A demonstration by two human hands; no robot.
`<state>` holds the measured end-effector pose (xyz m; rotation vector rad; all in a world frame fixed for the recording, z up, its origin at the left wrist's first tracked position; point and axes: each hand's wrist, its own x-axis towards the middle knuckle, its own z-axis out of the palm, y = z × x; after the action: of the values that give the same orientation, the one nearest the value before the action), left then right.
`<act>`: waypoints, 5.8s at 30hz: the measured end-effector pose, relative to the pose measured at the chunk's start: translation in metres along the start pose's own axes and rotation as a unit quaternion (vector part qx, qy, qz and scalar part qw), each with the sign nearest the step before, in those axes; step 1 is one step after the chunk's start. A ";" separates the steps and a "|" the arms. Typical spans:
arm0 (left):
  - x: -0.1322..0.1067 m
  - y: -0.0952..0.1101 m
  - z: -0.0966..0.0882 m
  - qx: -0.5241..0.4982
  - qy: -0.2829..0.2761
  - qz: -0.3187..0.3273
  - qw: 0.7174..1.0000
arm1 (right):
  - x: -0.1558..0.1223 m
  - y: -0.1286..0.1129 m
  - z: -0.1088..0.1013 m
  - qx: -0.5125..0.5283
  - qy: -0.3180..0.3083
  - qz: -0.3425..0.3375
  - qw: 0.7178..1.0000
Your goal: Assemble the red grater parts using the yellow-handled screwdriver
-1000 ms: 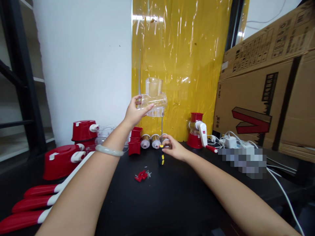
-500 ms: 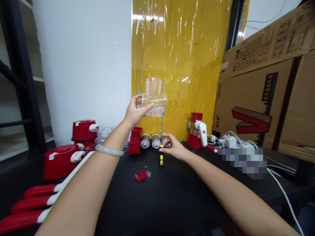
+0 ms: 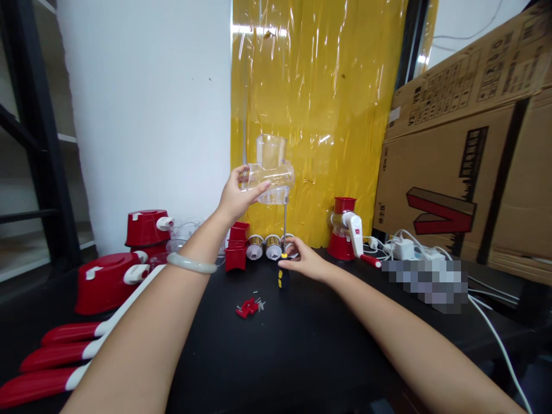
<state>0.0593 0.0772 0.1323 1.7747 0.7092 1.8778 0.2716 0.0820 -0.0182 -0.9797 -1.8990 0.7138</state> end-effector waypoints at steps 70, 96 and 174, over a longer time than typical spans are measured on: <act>-0.001 0.003 0.001 -0.030 0.009 -0.007 0.999 | -0.004 0.000 -0.001 -0.010 -0.107 -0.047 0.993; 0.001 -0.001 0.000 -0.023 -0.006 0.000 1.000 | -0.004 -0.005 0.001 0.045 -0.119 -0.034 0.991; 0.000 0.002 0.001 -0.081 -0.005 -0.036 0.996 | -0.005 -0.006 0.005 -0.019 -0.083 -0.032 0.996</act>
<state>0.0605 0.0753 0.1335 1.6350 0.5916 1.8225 0.2668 0.0739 -0.0184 -0.9025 -2.0861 0.7427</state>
